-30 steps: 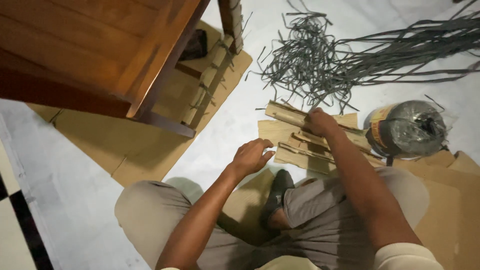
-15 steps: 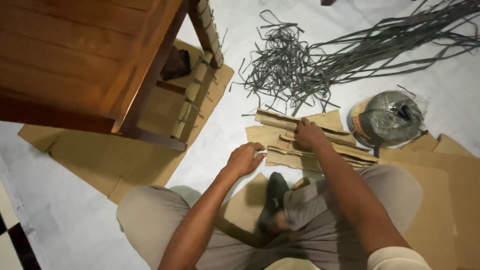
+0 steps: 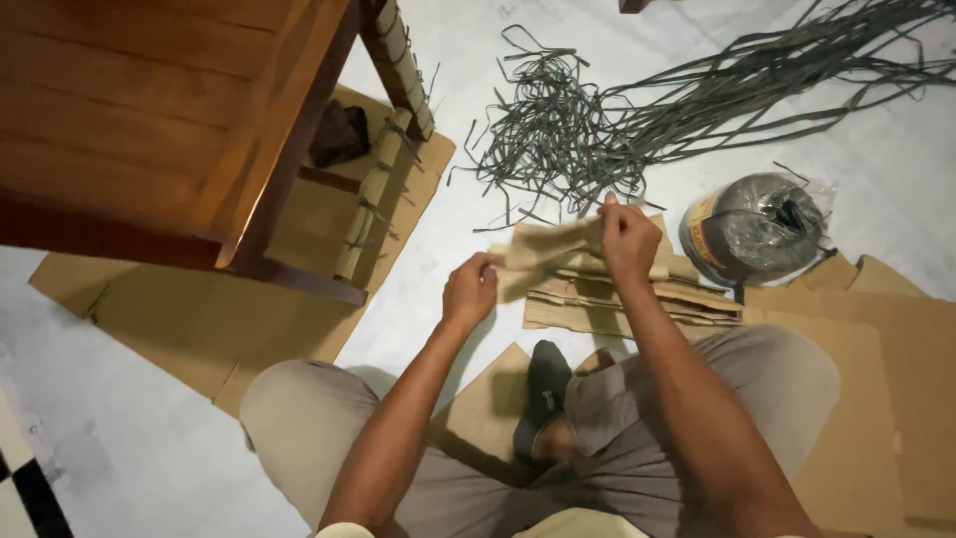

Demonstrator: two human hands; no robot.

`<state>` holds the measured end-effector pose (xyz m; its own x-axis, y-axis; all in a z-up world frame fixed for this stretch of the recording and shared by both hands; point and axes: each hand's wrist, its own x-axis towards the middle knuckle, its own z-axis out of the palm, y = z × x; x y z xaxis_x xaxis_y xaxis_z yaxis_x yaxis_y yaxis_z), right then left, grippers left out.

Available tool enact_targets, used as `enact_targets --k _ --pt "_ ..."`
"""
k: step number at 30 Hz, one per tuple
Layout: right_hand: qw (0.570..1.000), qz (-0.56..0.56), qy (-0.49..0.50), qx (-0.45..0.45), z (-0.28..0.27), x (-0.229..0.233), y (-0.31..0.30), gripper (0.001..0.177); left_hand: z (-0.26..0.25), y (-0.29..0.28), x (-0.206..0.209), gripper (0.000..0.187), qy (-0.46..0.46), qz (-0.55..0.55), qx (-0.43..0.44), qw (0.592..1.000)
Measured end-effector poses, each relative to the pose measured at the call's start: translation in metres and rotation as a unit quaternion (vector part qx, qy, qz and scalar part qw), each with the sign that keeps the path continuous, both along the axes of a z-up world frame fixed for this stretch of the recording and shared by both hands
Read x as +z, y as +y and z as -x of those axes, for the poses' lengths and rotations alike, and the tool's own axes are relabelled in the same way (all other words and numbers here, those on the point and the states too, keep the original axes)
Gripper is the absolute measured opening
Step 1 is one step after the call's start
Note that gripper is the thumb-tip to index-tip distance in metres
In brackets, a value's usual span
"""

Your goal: Wrapping the legs of a wooden chair with cardboard and securing them with black plastic ties.

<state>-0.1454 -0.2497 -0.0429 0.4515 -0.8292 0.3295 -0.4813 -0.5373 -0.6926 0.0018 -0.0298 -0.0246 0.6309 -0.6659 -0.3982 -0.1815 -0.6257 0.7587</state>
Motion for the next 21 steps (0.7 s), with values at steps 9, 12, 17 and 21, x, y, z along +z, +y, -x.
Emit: enact_targets --k 9,12,17,21 --pt "0.841 -0.439 -0.316 0.011 -0.036 0.019 0.067 0.046 -0.041 0.015 -0.060 0.036 0.251 0.191 0.220 0.923" --pt "0.798 -0.464 -0.368 0.114 -0.044 0.009 0.078 0.070 -0.049 0.037 0.019 0.056 0.347 0.212 0.179 0.896" --pt "0.713 -0.576 -0.339 0.211 -0.057 0.014 0.101 0.085 -0.059 0.071 0.043 0.064 0.365 0.199 0.119 0.902" --pt "0.685 -0.627 -0.231 0.291 -0.075 0.001 0.121 0.049 -0.055 0.092 0.034 0.062 0.306 0.268 0.083 0.910"
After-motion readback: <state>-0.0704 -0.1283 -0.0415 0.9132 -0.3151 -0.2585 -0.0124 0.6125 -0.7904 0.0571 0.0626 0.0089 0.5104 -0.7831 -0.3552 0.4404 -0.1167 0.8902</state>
